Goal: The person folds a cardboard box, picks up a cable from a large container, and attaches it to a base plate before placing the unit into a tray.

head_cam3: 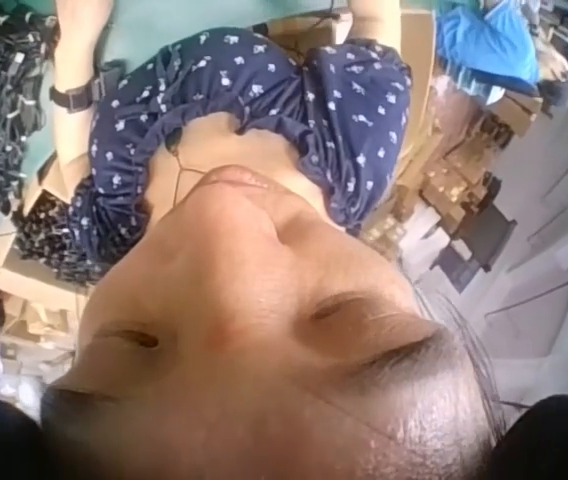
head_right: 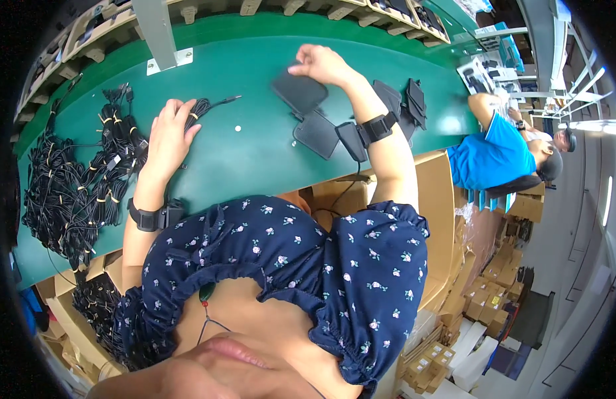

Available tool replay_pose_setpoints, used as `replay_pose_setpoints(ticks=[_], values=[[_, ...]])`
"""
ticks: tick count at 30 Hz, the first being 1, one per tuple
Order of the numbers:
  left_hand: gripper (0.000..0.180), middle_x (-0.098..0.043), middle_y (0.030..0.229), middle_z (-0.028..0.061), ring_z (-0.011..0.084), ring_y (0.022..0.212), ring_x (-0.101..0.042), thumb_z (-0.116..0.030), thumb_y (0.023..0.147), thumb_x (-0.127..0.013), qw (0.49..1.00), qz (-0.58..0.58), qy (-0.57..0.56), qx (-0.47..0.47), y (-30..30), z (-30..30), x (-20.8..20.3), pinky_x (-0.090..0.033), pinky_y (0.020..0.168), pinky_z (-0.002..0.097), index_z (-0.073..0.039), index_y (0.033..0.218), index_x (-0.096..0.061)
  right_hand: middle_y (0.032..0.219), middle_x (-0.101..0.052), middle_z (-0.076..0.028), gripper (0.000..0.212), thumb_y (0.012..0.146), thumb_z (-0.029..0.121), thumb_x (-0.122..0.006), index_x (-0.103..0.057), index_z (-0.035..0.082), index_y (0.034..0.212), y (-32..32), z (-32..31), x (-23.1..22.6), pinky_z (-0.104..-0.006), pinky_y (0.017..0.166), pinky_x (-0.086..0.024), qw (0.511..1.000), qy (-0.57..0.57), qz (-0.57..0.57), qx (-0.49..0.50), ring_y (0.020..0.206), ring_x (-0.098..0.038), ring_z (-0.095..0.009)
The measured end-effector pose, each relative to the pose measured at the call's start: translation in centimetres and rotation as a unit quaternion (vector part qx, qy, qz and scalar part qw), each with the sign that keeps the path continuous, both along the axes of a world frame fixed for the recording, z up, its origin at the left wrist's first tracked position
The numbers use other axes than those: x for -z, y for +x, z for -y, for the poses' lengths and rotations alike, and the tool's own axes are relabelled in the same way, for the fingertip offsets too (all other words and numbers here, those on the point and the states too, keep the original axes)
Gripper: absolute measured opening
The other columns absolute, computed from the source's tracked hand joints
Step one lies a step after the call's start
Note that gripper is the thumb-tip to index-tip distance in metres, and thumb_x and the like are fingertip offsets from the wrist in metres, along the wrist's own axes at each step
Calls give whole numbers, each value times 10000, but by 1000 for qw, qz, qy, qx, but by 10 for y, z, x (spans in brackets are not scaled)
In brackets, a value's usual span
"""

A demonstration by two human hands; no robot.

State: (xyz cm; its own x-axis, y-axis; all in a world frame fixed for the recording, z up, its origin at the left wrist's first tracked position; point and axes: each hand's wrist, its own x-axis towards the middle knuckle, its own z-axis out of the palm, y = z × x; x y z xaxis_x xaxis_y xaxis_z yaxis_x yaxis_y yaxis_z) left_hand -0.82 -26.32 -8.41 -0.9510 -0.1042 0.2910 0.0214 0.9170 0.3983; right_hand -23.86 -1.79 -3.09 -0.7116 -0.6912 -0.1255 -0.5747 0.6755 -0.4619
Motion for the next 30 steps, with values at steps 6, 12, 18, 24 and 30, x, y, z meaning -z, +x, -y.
replay_pose_setpoints(ticks=[6, 12, 18, 24, 30], values=[[424, -497, 973, 91, 255, 919, -524, -120, 720, -674, 1000, -9, 15, 18, -2, -5, -3, -422, 772, 373, -58, 1116, -536, 588, -471, 32, 255, 807, 256, -647, -502, 51, 761, -61, 47, -29, -234, 511, -380, 946, -220, -236, -12, 532, -441, -67], [433, -490, 968, 83, 245, 924, -518, -100, 710, -674, 999, 11, 33, 7, 3, -2, 3, -416, 759, 372, -55, 1117, -532, 544, -406, -113, 226, 697, 153, -576, -388, 46, 631, -85, 146, -88, -337, 536, -375, 875, -362, -296, 123, 528, -398, -212], [424, -480, 955, 72, 225, 898, -511, -96, 701, -667, 999, 19, 49, 15, 4, -5, 0, -403, 727, 358, -47, 1105, -548, 688, -570, -200, 169, 708, 212, -542, -511, 47, 709, -106, 204, -88, -425, 669, -446, 889, -238, -357, 162, 707, -558, -376], [419, -481, 958, 74, 231, 907, -509, -91, 706, -653, 998, 28, 61, 16, 9, -6, -4, -399, 750, 359, -35, 1107, -546, 912, -623, -239, 276, 717, 202, -528, -615, -6, 876, -119, 233, -87, -423, 825, -466, 921, -103, -350, 136, 917, -593, -374], [419, -480, 962, 84, 237, 918, -508, -91, 712, -650, 996, 41, 82, 20, 9, -5, -5, -395, 761, 362, -30, 1112, -541, 991, -616, -243, 324, 771, 246, -538, -651, -7, 939, -138, 239, -69, -405, 842, -471, 952, 80, -262, 135, 974, -592, -354]])
